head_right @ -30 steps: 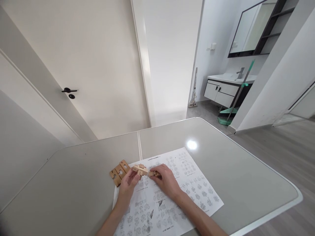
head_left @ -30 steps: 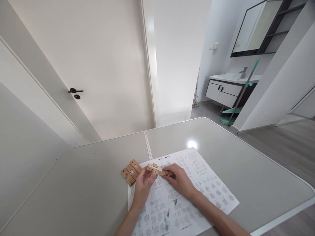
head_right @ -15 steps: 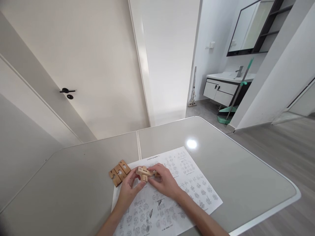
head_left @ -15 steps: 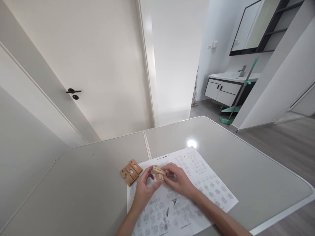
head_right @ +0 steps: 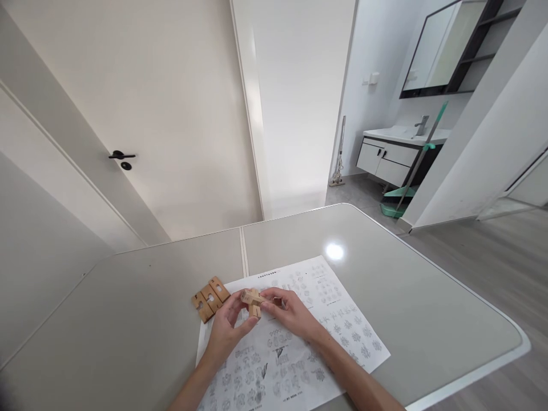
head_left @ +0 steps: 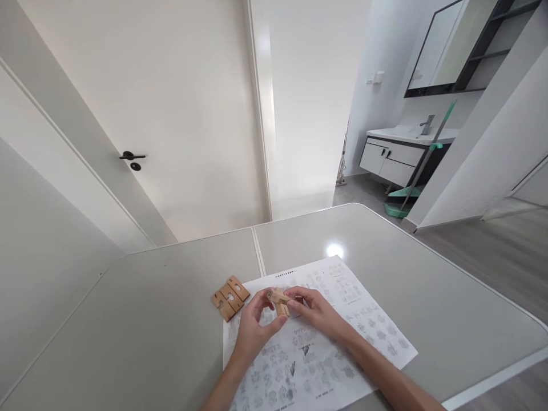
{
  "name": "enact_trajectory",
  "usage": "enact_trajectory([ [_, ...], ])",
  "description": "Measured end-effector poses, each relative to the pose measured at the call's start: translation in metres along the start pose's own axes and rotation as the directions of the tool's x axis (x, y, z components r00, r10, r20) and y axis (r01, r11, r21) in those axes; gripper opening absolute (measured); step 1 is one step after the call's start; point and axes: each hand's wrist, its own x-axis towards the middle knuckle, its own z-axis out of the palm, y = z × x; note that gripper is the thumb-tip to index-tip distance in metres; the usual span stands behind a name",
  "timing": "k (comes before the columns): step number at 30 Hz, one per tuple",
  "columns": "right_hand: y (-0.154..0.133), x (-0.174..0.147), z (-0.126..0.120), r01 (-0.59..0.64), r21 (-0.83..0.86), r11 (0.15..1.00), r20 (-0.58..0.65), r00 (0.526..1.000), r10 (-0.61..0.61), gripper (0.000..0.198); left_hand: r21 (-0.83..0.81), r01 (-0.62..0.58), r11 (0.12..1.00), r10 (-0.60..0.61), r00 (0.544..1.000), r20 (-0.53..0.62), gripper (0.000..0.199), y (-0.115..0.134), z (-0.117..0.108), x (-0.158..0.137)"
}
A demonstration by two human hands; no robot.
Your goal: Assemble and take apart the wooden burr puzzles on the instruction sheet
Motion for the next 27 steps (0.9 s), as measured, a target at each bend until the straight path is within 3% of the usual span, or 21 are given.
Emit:
enact_trajectory([
  [3, -0.008, -0.001, -0.007, 0.001, 0.094, 0.996, 0.022, 1.0, -0.003, 0.037, 0.012, -0.022, 1.0, 0.022, 0.999, -0.034, 0.048, 0.001, -0.005, 0.002],
  [5, -0.005, 0.0, -0.01, -0.008, 0.08, 0.997, -0.034, 0.999, 0.011, 0.038, 0.094, -0.027, 0.995, 0.035, 0.995, -0.088, 0.046, 0.003, -0.008, 0.003],
  [9, 0.016, 0.006, -0.009, -0.019, -0.202, 0.979, -0.284, 0.958, -0.04, 0.038, 0.352, -0.037, 0.935, 0.094, 0.985, -0.146, 0.045, 0.005, -0.004, 0.0],
  [12, 0.032, 0.008, -0.007, -0.058, -0.365, 0.929, -0.341, 0.937, -0.075, 0.033, 0.473, -0.142, 0.87, 0.2, 0.977, -0.074, 0.042, 0.004, 0.003, -0.003],
  [16, 0.039, 0.008, -0.007, -0.098, -0.472, 0.876, -0.354, 0.931, -0.087, 0.023, 0.585, -0.236, 0.776, 0.282, 0.959, 0.012, 0.039, 0.0, 0.008, -0.006],
  [22, 0.031, 0.007, -0.007, -0.123, -0.505, 0.854, -0.331, 0.942, -0.06, 0.01, 0.65, -0.225, 0.726, 0.262, 0.964, 0.041, 0.041, -0.003, 0.01, -0.007],
  [27, 0.027, 0.006, -0.005, -0.139, -0.64, 0.756, -0.318, 0.943, -0.097, 0.023, 0.677, -0.221, 0.702, 0.24, 0.968, 0.066, 0.038, -0.006, 0.01, -0.007],
])
